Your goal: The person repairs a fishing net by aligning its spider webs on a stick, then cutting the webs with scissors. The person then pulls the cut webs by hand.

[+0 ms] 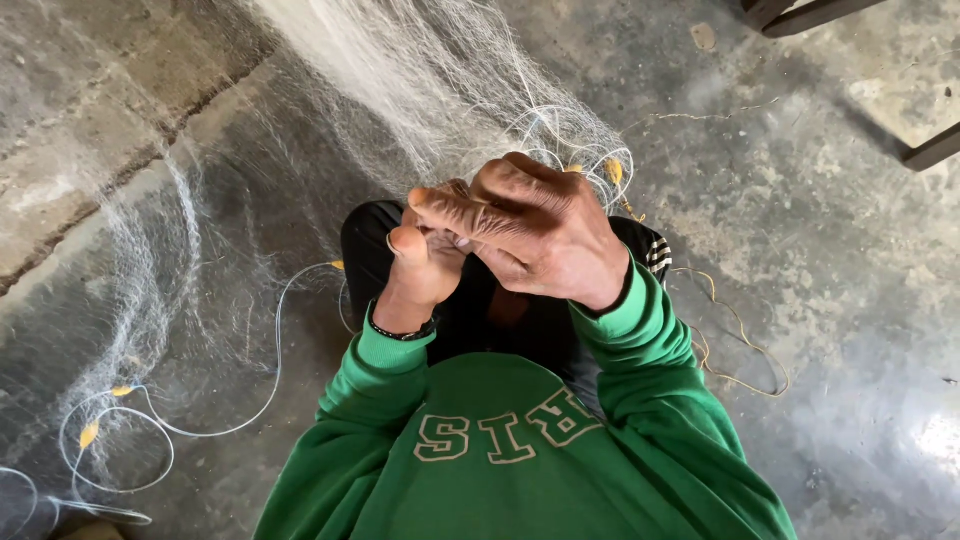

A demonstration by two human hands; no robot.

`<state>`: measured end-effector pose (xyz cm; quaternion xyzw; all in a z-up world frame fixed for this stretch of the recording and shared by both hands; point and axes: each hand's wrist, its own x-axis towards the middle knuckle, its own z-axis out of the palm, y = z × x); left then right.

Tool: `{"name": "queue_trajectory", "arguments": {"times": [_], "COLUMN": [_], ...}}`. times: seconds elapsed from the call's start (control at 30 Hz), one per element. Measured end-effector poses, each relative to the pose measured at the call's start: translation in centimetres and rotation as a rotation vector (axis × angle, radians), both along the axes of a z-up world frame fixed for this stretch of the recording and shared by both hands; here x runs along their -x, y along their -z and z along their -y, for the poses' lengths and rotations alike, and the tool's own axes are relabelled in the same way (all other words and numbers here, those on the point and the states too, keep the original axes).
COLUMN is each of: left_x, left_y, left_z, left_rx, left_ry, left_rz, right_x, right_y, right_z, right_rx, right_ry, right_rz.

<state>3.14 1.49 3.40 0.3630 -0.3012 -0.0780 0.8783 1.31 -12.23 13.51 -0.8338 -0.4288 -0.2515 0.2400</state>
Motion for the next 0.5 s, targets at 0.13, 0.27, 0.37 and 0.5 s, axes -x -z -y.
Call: {"name": "queue_trajectory", "arguments": {"times": [0.13,0.27,0.37,0.5], "left_x": [0.1,-0.1,0.1,-3.8], "left_y": [-1.0,-4.4,-4.5,2.4], "left_z": [-0.1,0.0,-0.2,-0.8], "left_rx": [0.016,-0.096,-0.229,-0.132], "left_ry": [0.096,0.115,0.002,0.278], "left_rz": [-0.04,0.059,0.122,-0.018], "right_x": [-0.6,-1.5,-1.5,1.4], "right_y": [-0.5,-1.1,-1.4,-2.5], "right_z": [-0.5,-1.7,-3.0,-1.4], "right_rx": [-0.095,-0.283,-0.427,-0.68], "right_ry": [-0.07,-0.258,-0.276,-0.558], "right_rz": [-0.016,0.045,0.215,0.096]}}
